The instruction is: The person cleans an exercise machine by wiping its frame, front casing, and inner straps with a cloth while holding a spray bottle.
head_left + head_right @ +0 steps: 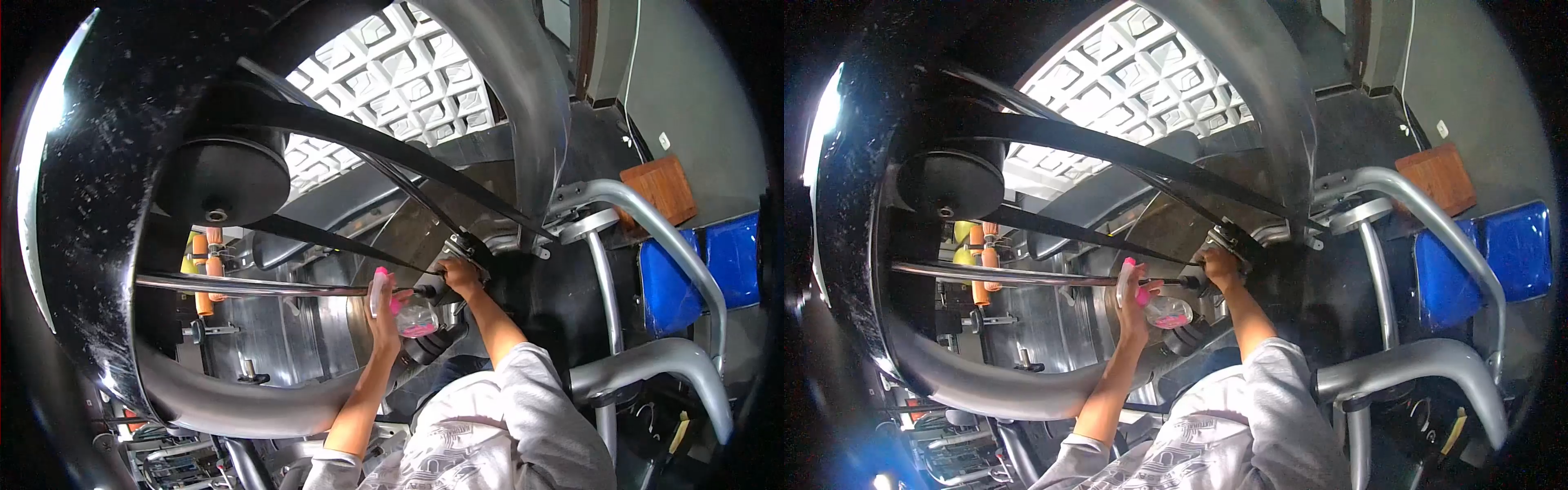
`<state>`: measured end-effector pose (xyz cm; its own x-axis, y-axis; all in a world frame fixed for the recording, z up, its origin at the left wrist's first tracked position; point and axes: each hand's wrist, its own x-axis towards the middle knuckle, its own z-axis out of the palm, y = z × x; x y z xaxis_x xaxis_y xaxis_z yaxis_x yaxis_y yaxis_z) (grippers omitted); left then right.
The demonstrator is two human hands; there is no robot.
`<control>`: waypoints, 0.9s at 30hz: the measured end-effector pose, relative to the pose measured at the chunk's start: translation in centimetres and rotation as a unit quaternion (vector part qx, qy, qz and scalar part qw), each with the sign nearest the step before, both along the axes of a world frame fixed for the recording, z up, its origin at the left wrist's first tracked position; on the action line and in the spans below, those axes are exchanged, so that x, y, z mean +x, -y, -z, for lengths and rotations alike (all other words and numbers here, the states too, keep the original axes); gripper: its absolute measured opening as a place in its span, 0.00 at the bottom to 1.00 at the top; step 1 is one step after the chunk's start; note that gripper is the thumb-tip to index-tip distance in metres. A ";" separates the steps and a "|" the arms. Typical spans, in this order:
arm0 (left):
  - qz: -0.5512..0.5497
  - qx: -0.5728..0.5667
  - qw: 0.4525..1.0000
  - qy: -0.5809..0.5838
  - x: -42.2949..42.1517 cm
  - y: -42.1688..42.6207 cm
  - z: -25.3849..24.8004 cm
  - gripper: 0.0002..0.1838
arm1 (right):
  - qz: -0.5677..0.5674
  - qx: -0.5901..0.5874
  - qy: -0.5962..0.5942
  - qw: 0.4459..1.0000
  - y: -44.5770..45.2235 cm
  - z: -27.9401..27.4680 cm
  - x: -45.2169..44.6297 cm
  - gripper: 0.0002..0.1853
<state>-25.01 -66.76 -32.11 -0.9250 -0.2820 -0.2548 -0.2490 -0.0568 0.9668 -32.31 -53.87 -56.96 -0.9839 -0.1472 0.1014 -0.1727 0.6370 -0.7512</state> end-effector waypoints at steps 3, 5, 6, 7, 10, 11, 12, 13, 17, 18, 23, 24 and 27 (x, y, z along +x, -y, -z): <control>0.003 -0.014 1.000 0.003 -0.2 -0.2 -0.5 0.26 | 0.057 -0.001 0.009 0.998 0.8 2.0 1.7 0.15; 0.000 -0.028 1.000 0.005 -0.1 -0.7 -1.4 0.26 | 0.070 -0.068 0.125 0.987 0.3 1.0 1.7 0.21; -0.002 -0.024 1.000 0.002 -0.2 -0.5 -1.0 0.26 | 0.068 -0.064 0.122 0.988 -0.2 -0.1 1.7 0.21; 0.002 -0.021 1.000 0.002 -0.3 -0.1 -0.5 0.29 | 0.042 -0.084 0.157 0.983 -0.8 -1.2 1.9 0.23; 0.001 -0.014 1.000 -0.004 -0.2 -0.1 -0.5 0.31 | -0.024 -0.132 0.200 0.970 -3.5 -4.8 2.0 0.26; -0.003 -0.016 1.000 -0.008 -0.3 -0.3 -0.8 0.30 | -0.064 -0.168 0.210 0.961 -4.5 -6.2 1.8 0.27; -0.002 -0.010 1.000 -0.012 -0.4 -0.5 -1.0 0.30 | -0.102 -0.205 0.221 0.948 -5.3 -7.4 1.7 0.28; 0.001 -0.013 1.000 -0.015 -0.4 -0.6 -1.3 0.29 | -0.036 -0.178 0.172 0.968 -5.3 -8.5 2.5 0.25; 0.022 -0.018 0.998 -0.053 -0.4 -0.9 -2.4 0.20 | 0.025 -0.428 0.374 0.822 -4.5 -2.0 2.3 0.18; 0.019 -0.014 0.998 -0.054 -0.5 -1.0 -2.5 0.20 | 0.024 -0.423 0.374 0.825 -4.7 -1.9 2.8 0.18; -0.010 -0.023 0.998 -0.065 -0.3 -1.4 -4.1 0.18 | 0.027 -0.478 0.461 0.747 0.3 -1.5 3.4 0.14; -0.013 -0.021 0.997 -0.067 -0.3 -1.2 -4.1 0.18 | 0.115 -0.541 0.492 0.672 1.7 -0.9 3.3 0.13; 0.015 -0.043 0.996 -0.079 -0.2 -0.6 -4.0 0.17 | 0.136 -0.667 0.448 0.579 4.2 3.0 2.3 0.13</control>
